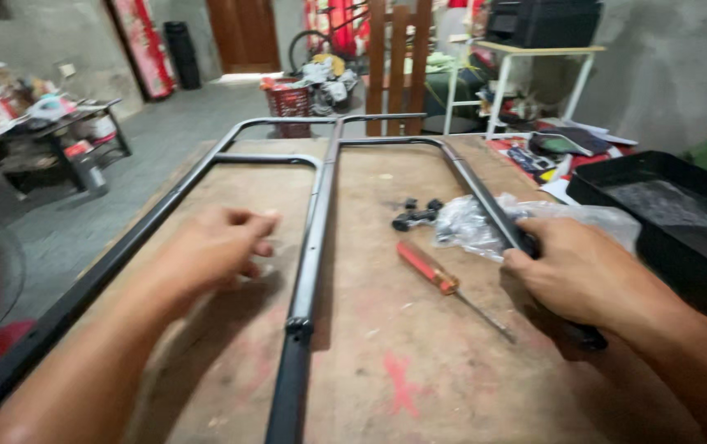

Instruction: The person assembles a black metal furniture frame on a wooden work table. They insert a crossbar into the frame, press rubber feet onto the tube ends, drive screws into pre-drilled holes using a red-handled screwdriver, and fit additional tubes and caps onto the frame ends.

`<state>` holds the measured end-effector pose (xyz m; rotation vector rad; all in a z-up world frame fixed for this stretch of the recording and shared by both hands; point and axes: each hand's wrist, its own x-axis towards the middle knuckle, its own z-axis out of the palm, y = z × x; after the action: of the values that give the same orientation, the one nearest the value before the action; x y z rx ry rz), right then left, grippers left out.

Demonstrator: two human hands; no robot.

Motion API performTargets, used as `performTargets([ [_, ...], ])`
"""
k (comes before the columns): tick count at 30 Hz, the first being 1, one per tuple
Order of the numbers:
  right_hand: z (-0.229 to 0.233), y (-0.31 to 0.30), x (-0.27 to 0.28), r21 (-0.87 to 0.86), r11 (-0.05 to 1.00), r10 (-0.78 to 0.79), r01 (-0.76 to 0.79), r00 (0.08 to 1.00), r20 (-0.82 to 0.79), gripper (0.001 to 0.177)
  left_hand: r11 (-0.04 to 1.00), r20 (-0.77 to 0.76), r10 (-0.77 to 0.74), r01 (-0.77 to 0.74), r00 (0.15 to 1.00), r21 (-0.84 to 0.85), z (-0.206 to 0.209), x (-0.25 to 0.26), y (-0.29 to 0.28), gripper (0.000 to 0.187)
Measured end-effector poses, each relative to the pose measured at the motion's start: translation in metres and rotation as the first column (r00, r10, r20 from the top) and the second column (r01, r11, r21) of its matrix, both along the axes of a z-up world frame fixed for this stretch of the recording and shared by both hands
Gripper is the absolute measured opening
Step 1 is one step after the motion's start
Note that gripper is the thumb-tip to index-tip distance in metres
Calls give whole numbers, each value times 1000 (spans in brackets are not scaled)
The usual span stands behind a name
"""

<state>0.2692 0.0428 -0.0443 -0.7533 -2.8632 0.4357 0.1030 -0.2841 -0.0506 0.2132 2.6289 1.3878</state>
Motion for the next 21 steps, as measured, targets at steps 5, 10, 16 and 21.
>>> performTargets([
  [5,-12,-4,4,49,996,78,-69,970,-228,41,989,-240,-61,26,969,-146,-4,29,35,52],
  [10,-9,6,15,-43,997,45,-59,959,-280,46,928,-300,-76,-43,951,-369,13,46,63,46],
  [16,3,8,32,-131,991,-33,-2,965,-258,50,849,-296,-124,-53,947,-526,21,70,76,41],
  [21,2,4,41,-251,963,-144,100,976,-164,53,823,-300,-156,-44,941,-566,24,86,83,38],
])
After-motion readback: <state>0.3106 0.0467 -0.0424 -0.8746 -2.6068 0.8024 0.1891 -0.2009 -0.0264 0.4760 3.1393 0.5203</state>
